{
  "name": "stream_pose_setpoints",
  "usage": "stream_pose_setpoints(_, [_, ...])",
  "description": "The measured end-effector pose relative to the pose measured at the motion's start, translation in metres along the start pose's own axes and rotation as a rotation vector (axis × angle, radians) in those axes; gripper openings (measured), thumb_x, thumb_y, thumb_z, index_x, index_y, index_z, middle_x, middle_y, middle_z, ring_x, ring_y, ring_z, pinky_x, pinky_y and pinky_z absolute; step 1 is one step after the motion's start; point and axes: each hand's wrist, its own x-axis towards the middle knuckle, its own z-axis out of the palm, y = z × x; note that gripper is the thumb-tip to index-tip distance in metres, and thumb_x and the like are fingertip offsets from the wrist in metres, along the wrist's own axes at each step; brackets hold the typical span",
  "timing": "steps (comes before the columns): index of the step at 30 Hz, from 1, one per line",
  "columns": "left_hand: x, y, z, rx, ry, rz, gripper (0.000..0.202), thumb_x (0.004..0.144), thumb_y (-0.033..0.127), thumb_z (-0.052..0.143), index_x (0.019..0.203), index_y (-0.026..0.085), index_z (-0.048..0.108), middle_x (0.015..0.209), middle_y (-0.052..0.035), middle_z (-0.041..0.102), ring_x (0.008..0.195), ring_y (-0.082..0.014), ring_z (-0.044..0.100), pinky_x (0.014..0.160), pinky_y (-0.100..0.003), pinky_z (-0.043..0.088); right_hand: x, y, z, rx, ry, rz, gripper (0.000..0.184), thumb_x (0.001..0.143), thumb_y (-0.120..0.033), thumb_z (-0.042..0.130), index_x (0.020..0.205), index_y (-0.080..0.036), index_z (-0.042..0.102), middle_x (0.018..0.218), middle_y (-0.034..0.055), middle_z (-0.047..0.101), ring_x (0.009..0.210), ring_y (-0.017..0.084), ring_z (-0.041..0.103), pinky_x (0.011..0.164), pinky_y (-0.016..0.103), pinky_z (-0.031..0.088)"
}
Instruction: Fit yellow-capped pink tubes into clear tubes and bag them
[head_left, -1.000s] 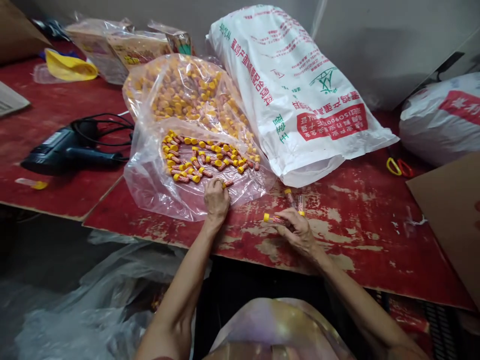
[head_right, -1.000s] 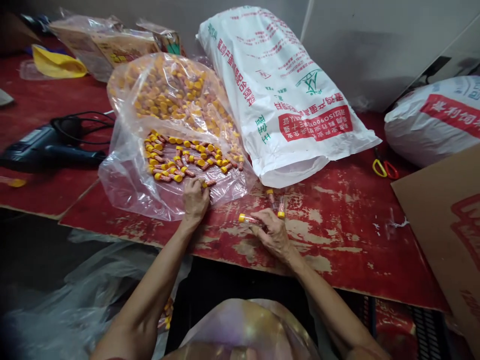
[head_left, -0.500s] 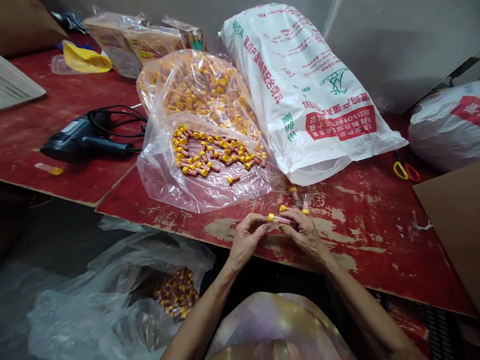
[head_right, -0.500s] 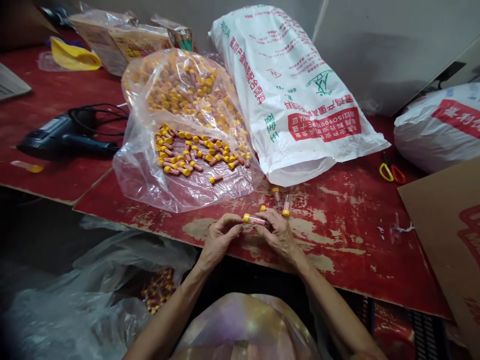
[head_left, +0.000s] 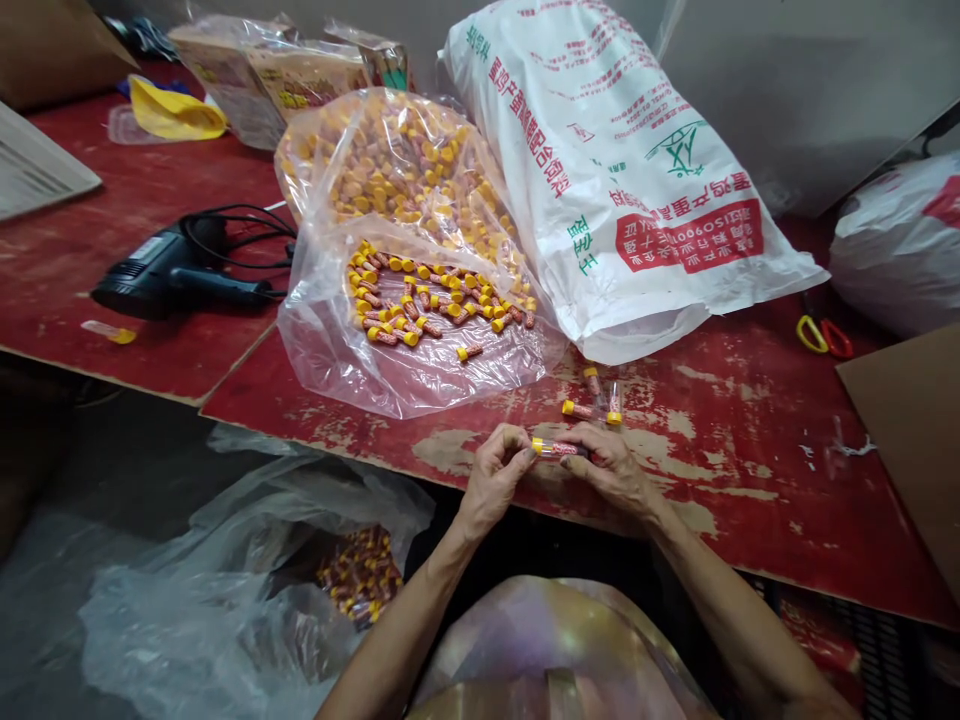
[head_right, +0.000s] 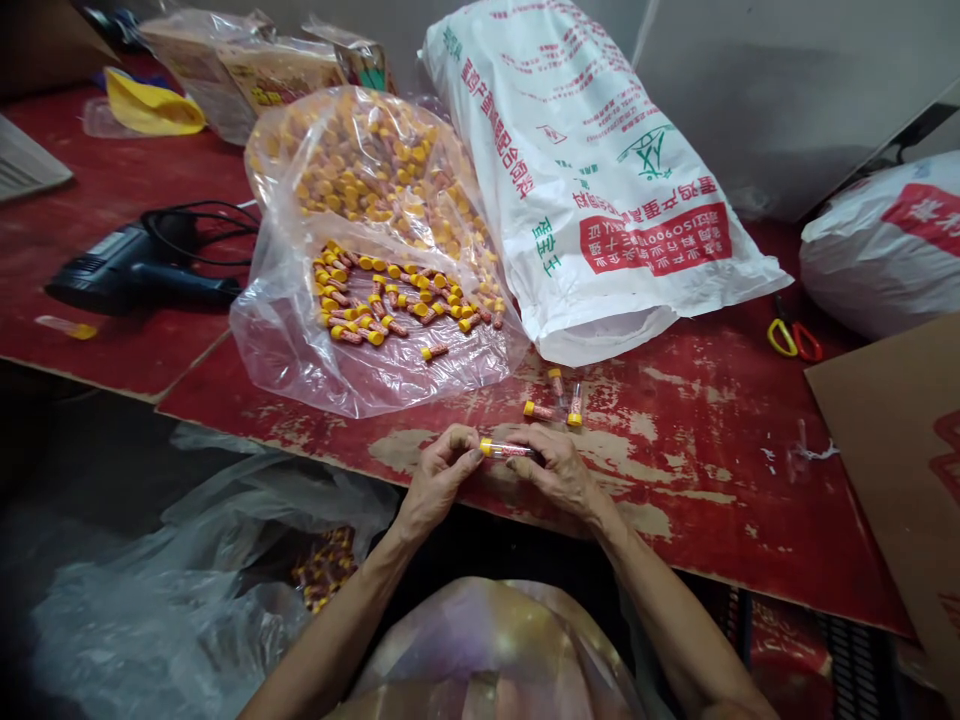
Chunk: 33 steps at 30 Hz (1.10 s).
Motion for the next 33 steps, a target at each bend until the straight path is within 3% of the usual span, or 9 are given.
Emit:
stream_pose_setpoints(3, [0.003,-0.001,-0.014,0.007,0.074,-0.015,0.016,0.08,0.03,0.06,0.072,0.016,0.056,0.077,-0.0002,0.051,0.073,-0.0122,0.047,0.07,-0.024,0.038,-0.009,0.009,-0.008,-0.005,0.049,0.074,0.021,0.089,-0.032,0.053,0.103,-0.022,0.065,0.098,0.005,0.068,0.09,0.018,0.062,0.082,0.031,0.047])
stream_pose_setpoints(7, [0.008,0.003,-0.024,0.003,0.305,-0.001,0.015,0.079,0.031,0.063,0.077,0.017,0.058,0.085,-0.0014,0.057,0.079,-0.0123,0.053,0.074,-0.023,0.041,-0.021,0.02,-0.015,-0.015,0.269,0.176,0.021,0.087,-0.033,0.057,0.102,-0.023,0.066,0.099,0.0047,0.069,0.088,0.019,0.064,0.078,0.032,0.05])
stream_pose_setpoints(10, [0.005,0.006,-0.001,-0.115,0.219,-0.062,0.019,0.077,0.033,0.066,0.088,0.017,0.063,0.106,-0.0064,0.061,0.1,-0.0173,0.056,0.087,-0.026,0.042,-0.019,0.011,0.001,-0.028,0.373,0.158,0.025,0.085,-0.031,0.059,0.109,-0.024,0.065,0.107,0.0058,0.067,0.099,0.021,0.062,0.086,0.035,0.049])
stream_pose_setpoints(14, [-0.004,0.003,0.036,-0.438,0.063,-0.244,0.033,0.078,0.037,0.065,0.105,0.017,0.061,0.102,-0.007,0.065,0.092,-0.0176,0.061,0.084,-0.029,0.046,-0.011,-0.004,0.034,-0.08,0.457,0.078,0.032,0.086,-0.026,0.057,0.118,-0.026,0.061,0.109,0.0069,0.065,0.101,0.021,0.06,0.088,0.037,0.049])
stream_pose_setpoints(17, [-0.008,0.0,0.037,-0.456,0.097,-0.231,0.03,0.08,0.038,0.064,0.101,0.018,0.06,0.099,-0.0052,0.066,0.085,-0.0157,0.061,0.08,-0.027,0.046,-0.011,-0.006,0.039,-0.109,0.419,-0.002,0.03,0.085,-0.023,0.057,0.115,-0.027,0.063,0.106,0.0067,0.062,0.099,0.02,0.059,0.085,0.035,0.05])
stream_pose_setpoints(21, [-0.009,0.003,0.019,-0.211,0.055,-0.161,0.028,0.083,0.039,0.06,0.101,0.018,0.06,0.095,-0.0039,0.063,0.081,-0.0136,0.058,0.076,-0.024,0.045,-0.011,-0.006,0.02,-0.066,0.419,0.041,0.021,0.087,-0.021,0.055,0.104,-0.026,0.065,0.101,0.0055,0.057,0.097,0.018,0.058,0.08,0.032,0.05])
stream_pose_setpoints(26, [-0.011,0.006,0.009,-0.002,-0.095,-0.12,0.03,0.088,0.04,0.052,0.105,0.017,0.06,0.089,-0.0031,0.062,0.075,-0.0127,0.055,0.071,-0.024,0.043,-0.003,-0.01,-0.003,-0.055,0.173,-0.052,0.015,0.087,-0.017,0.054,0.096,-0.023,0.065,0.091,0.0041,0.059,0.092,0.017,0.058,0.081,0.033,0.048])
stream_pose_setpoints(33, [-0.011,0.006,0.005,0.114,-0.22,-0.068,0.033,0.089,0.041,0.047,0.105,0.015,0.062,0.094,-0.0059,0.064,0.085,-0.0168,0.057,0.078,-0.027,0.043,0.001,-0.01,-0.013,-0.094,-0.059,-0.142,0.016,0.09,-0.015,0.048,0.097,-0.021,0.061,0.089,0.0046,0.058,0.084,0.015,0.056,0.073,0.029,0.047])
